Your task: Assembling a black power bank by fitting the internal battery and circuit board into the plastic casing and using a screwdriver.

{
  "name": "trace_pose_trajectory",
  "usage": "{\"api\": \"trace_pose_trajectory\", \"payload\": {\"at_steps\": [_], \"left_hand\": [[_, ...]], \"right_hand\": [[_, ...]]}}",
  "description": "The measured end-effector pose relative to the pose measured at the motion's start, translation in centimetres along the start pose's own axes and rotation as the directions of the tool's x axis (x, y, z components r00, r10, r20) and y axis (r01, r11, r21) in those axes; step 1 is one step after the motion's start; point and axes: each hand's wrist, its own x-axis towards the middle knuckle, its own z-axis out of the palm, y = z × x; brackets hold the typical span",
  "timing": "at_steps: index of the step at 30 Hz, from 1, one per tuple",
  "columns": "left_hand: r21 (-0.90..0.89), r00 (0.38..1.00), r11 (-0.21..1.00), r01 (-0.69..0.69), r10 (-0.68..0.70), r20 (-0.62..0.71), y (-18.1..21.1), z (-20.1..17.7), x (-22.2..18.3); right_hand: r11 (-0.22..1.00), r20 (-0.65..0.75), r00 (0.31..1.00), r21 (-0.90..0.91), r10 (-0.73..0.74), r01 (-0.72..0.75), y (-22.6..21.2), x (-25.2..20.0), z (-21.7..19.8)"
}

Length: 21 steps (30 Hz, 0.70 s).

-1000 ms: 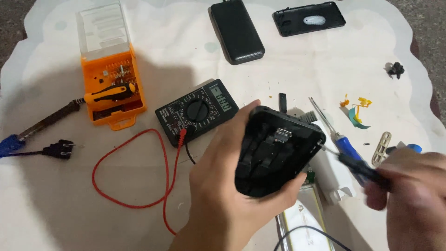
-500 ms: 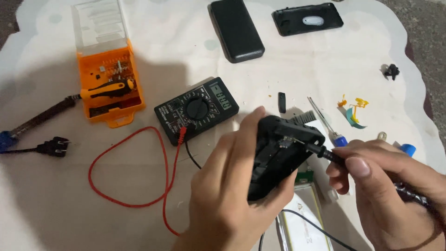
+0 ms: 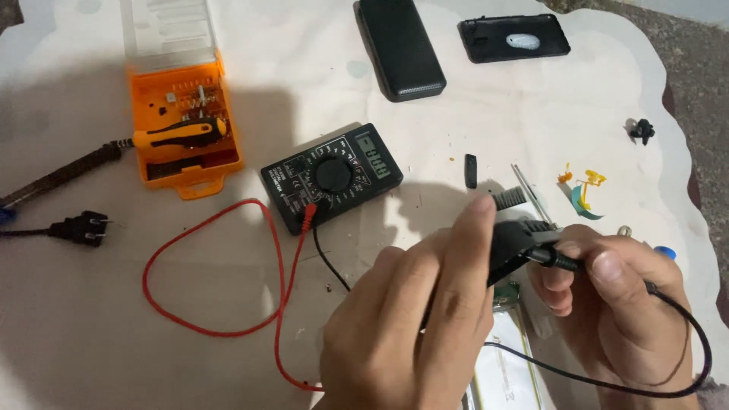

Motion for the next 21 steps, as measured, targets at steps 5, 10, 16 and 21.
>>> {"api": "trace_pose_trajectory", "payload": {"at_steps": [5,10,16,21], "left_hand": [[-0.037,1.000,0.999,-0.018,0.018,0.007,-0.4,-0.2,-0.2],[-0.109,0.997,0.993,-0.037,0.044,0.070,-0.7,-0.8,-0.1],[-0.173,0.995,0.985,-0.008,0.025,0.098,-0.7,-0.8,-0.2],[-0.206,0.988,0.978,-0.011,0.042,0.150,-1.0,-0.5,-0.7]], "right_hand": [[0.999,0.019,0.999,-0.031,0.038,-0.037,-0.4,0.8,0.9],[0.998,0.033,0.999,-0.045,0.043,-0.042,-0.4,0.9,0.6],[0.999,0.099,0.995,0.043,-0.004,-0.001,0.0,0.9,-0.4],[1.000,0.077,0.997,0.020,-0.011,0.009,-0.2,0.9,0.2]]}}
